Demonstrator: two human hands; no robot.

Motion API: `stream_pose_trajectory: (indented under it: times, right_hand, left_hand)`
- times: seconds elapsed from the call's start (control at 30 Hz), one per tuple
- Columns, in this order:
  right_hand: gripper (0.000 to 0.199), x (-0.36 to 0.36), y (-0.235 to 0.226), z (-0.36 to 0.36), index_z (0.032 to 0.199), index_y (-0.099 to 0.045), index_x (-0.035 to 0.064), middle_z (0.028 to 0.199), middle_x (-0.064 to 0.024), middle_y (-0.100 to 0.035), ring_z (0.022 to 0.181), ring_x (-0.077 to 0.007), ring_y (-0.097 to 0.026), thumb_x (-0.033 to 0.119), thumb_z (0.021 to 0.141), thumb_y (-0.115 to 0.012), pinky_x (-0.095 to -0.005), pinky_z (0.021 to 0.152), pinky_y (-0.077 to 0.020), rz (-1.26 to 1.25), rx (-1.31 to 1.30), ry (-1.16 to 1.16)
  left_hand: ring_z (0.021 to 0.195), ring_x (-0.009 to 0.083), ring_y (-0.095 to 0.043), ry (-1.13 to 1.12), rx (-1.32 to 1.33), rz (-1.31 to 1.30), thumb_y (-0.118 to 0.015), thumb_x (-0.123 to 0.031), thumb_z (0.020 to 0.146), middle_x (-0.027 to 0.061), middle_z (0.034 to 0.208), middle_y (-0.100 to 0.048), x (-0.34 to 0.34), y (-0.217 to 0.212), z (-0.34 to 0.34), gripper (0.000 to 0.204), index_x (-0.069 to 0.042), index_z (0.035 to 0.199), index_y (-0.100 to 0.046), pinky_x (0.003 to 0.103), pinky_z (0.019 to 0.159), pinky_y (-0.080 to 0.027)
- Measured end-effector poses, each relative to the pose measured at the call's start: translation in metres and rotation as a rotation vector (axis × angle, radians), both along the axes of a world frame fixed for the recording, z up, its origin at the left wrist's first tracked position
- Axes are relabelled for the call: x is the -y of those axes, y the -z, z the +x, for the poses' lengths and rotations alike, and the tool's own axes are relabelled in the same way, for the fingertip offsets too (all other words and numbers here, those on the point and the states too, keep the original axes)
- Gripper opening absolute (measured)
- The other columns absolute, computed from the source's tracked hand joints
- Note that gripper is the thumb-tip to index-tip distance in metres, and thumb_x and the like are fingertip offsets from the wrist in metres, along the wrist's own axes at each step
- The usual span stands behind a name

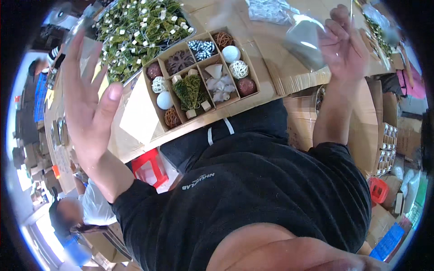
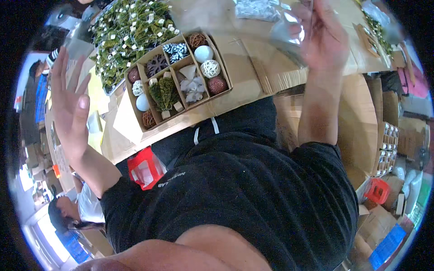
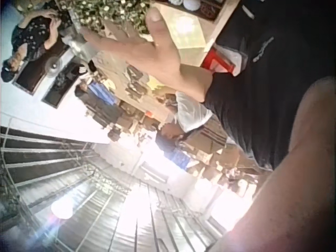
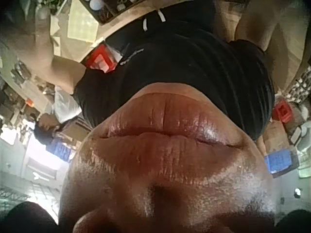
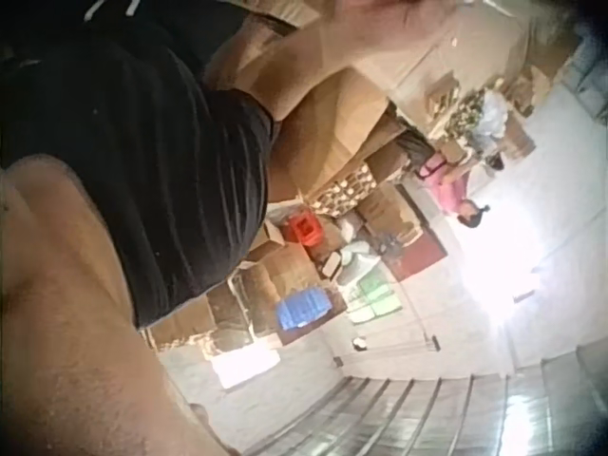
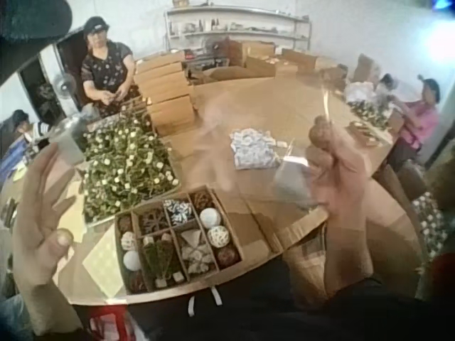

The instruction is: Packing various Christmas-themed ornaments and decorative items into compartmentalized boxes.

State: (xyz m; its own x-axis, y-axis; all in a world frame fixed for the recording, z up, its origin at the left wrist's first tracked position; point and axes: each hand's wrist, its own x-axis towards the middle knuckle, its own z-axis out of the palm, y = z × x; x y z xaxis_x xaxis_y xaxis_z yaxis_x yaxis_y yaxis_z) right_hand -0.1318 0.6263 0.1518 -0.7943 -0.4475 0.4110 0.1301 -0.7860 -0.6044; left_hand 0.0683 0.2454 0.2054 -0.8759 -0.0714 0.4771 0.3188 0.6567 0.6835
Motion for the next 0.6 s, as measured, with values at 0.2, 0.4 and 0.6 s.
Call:
stream_pose_trajectory:
  times: [0.2, 0.4, 0.6]
  right_hand:
    - [0.023, 0.072, 0.048, 0.025, 0.115, -0.058, 0.0028, 0.086, -0.0007, -0.059, 0.074, -0.0133, -0.055, 0.019, 0.102, -0.049, -0.0259, 0.065, -0.0454, 0.121, 0.304, -0.430]
    - [0.037, 0.086, 0.051, 0.042, 0.126, -0.054, -0.0022, 0.095, -0.0080, -0.066, 0.075, -0.0154, -0.062, 0.026, 0.102, -0.056, -0.0292, 0.061, -0.0490, 0.576, 0.212, -0.090]
    - [0.044, 0.081, 0.046, 0.044, 0.138, -0.049, -0.0011, 0.090, -0.0027, -0.064, 0.071, -0.0072, -0.059, 0.019, 0.100, -0.059, -0.0189, 0.054, -0.0433, 0.882, -0.050, -0.012]
  left_hand:
    - [0.107, 0.0355, -0.066, 0.266, 0.297, 0.669, -0.055, -0.033, 0.101, 0.0307, 0.139, -0.045, -0.013, 0.020, 0.001, 0.073, 0.000, 0.155, -0.019, 0.041, 0.081, -0.059]
    - [0.066, 0.0127, -0.060, -0.101, 0.487, 0.591, -0.061, -0.014, 0.098, 0.0207, 0.120, -0.057, -0.015, 0.051, 0.027, 0.072, 0.000, 0.155, -0.019, 0.029, 0.056, -0.054]
    - [0.058, 0.0140, -0.062, -0.184, 0.581, 0.492, -0.064, -0.013, 0.096, 0.0165, 0.100, -0.060, -0.031, 0.054, 0.044, 0.072, -0.001, 0.154, -0.023, 0.025, 0.051, -0.049]
